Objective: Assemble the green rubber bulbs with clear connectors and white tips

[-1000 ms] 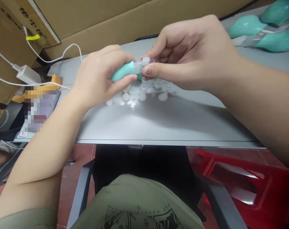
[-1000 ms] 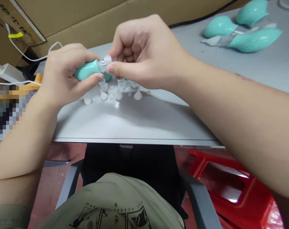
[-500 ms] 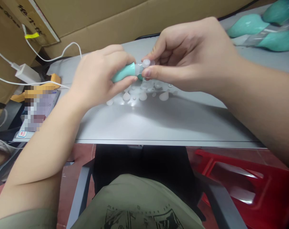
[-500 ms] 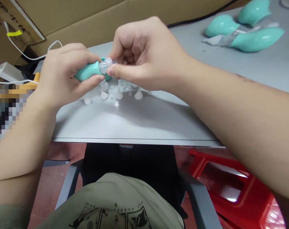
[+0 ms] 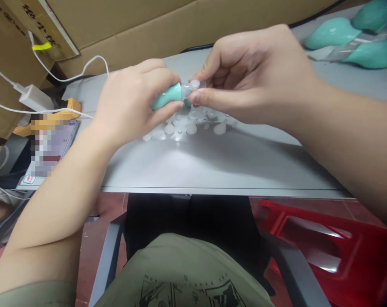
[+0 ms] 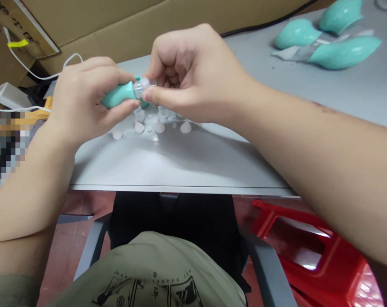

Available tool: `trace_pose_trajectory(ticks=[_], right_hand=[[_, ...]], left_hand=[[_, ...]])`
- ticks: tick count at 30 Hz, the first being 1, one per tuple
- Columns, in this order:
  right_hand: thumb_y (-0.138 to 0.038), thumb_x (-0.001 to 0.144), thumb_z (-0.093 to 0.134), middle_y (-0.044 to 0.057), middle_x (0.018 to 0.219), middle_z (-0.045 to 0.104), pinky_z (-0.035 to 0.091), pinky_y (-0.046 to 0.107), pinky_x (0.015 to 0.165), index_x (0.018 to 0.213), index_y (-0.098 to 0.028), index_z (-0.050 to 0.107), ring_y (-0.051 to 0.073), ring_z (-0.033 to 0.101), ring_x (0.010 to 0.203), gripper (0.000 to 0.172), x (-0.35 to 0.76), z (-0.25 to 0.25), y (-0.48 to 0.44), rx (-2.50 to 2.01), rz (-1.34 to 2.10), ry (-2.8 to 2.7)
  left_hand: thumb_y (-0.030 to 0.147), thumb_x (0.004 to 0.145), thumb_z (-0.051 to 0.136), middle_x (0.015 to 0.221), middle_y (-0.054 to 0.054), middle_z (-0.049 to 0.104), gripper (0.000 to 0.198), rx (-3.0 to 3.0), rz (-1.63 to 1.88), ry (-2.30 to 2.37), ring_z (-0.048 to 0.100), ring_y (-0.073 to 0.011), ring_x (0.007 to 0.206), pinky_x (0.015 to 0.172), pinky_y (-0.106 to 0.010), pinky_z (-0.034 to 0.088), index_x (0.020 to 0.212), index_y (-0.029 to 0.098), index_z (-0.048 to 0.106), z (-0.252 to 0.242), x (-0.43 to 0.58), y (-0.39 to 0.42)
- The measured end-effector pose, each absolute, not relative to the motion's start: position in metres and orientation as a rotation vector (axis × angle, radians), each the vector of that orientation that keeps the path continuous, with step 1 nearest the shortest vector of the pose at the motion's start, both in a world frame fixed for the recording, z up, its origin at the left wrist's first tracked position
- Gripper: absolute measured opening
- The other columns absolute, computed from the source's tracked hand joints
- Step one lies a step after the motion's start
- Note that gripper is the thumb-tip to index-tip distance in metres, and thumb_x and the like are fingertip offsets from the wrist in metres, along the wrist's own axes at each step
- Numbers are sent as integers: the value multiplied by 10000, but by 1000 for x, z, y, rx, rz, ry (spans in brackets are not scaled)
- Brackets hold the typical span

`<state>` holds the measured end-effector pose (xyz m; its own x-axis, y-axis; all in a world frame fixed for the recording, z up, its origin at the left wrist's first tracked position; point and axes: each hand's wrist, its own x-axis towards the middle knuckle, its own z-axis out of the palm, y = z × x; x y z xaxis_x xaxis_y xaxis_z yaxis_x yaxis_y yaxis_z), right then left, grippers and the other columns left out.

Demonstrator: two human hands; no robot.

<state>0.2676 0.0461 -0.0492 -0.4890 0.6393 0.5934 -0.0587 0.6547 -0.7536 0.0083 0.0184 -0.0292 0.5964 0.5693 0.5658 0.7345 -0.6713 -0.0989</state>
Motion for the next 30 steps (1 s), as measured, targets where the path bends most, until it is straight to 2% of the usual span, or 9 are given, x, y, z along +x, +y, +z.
trace_pose_trajectory(ticks=[4, 8, 14, 18, 21, 26, 30], right_hand=[[-178, 867, 962, -11, 892, 829, 546, 208, 604, 816, -217, 754, 81, 705, 732, 217, 268, -46, 47, -462, 900, -1933], [-199, 863, 983, -9, 880, 829, 568, 203, 600, 815, -232, 782, 82, 728, 723, 209, 268, -46, 48, -461, 929, -1939], [-180, 850, 1063, 0, 887, 830, 570, 190, 643, 846, -171, 778, 74, 735, 749, 286, 266, -51, 46, -422, 986, -1856], [-171, 844, 1086, 13, 884, 831, 565, 180, 628, 843, -149, 776, 64, 718, 735, 310, 266, -51, 45, -412, 999, -1866], [-124, 853, 1056, -2, 873, 828, 566, 164, 622, 836, -168, 792, 59, 718, 731, 268, 267, -48, 45, -440, 982, -1870], [-155, 864, 1016, -36, 876, 830, 591, 151, 638, 855, -224, 815, 58, 756, 743, 212, 266, -45, 44, -506, 973, -1911], [-70, 887, 995, -32, 839, 785, 554, 155, 614, 867, -189, 771, 53, 714, 729, 254, 263, -47, 43, -511, 955, -1871]], left_hand=[[435, 1048, 655, 1140, -118, 868, 321, -2564, -733, -1137, 827, -422, 1057, 826, -576, 596, 1213, 305, 898, -25, 10, 12], [447, 1056, 670, 1110, -111, 866, 291, -2578, -791, -1090, 831, -410, 1033, 818, -556, 589, 1191, 304, 884, -27, 9, 14], [501, 1047, 704, 1063, -80, 872, 231, -2588, -856, -967, 793, -389, 923, 761, -555, 585, 1161, 364, 852, -32, 5, 24], [515, 1071, 687, 1032, -111, 838, 329, -2606, -829, -897, 786, -370, 914, 742, -512, 566, 1196, 281, 881, -34, 3, 27], [476, 1063, 704, 1012, -108, 837, 310, -2634, -880, -873, 808, -360, 932, 729, -491, 534, 1174, 254, 891, -34, 3, 27], [476, 1019, 705, 980, -79, 853, 244, -2619, -1019, -822, 838, -366, 909, 708, -515, 531, 1113, 323, 871, -39, 4, 33], [458, 1008, 718, 930, -63, 848, 210, -2613, -1152, -805, 834, -344, 885, 740, -504, 565, 1048, 316, 868, -43, 5, 35]])
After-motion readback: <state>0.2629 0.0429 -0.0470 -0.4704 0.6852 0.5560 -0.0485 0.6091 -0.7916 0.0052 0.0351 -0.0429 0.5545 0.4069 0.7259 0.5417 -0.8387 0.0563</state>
